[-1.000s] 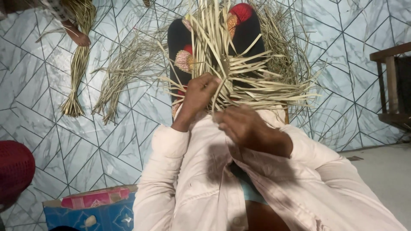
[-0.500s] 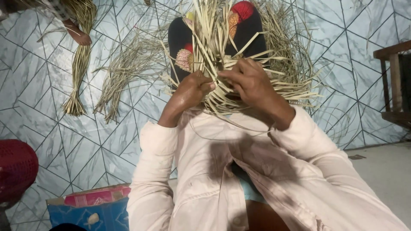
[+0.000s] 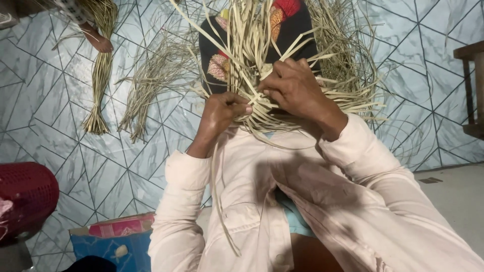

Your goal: Weaving dried straw or grass fibers together to create a basket or mat

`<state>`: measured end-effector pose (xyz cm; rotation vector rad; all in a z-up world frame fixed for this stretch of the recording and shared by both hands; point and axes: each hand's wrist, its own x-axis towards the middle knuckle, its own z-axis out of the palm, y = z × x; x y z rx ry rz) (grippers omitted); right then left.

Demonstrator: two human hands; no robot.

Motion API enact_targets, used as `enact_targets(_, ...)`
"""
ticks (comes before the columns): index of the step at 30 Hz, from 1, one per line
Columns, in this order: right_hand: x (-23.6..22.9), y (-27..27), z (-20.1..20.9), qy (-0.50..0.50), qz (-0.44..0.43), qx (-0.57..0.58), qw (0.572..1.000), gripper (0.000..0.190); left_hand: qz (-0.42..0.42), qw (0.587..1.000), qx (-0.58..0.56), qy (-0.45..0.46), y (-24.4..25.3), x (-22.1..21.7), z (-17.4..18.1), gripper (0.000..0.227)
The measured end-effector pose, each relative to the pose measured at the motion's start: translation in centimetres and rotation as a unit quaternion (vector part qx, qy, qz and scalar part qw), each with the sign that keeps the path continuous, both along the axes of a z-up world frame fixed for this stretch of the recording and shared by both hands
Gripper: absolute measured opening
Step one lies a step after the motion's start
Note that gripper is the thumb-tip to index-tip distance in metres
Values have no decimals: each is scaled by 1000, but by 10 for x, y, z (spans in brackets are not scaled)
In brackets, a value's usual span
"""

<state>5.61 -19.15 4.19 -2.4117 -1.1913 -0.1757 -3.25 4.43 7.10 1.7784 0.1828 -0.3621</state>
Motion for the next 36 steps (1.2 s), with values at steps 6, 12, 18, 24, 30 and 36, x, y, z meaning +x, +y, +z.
enact_targets(6,3,11,3,27,47,24,998,15,3,996,-6,-86,-1,2,-15,22)
enact_targets(12,11,22,-8,37,52,-12,998,22,38,996,-67,-47,-5,-5,7,26)
enact_targets(18,16,30,-5,66,58,-51,995,21,60,993,-85,-58,-7,-5,1,21)
enact_targets(24,19,46,15,-3,85,-1,996,17,89,987,-75,110,-12,8,44,5)
enact_targets(30,23,63,5,11,120,76,990,13,23,998,58,2,12,14,17,12)
enact_targets(36,22,69,20,87,144,101,981,22,27,998,63,-6,21,12,12,9)
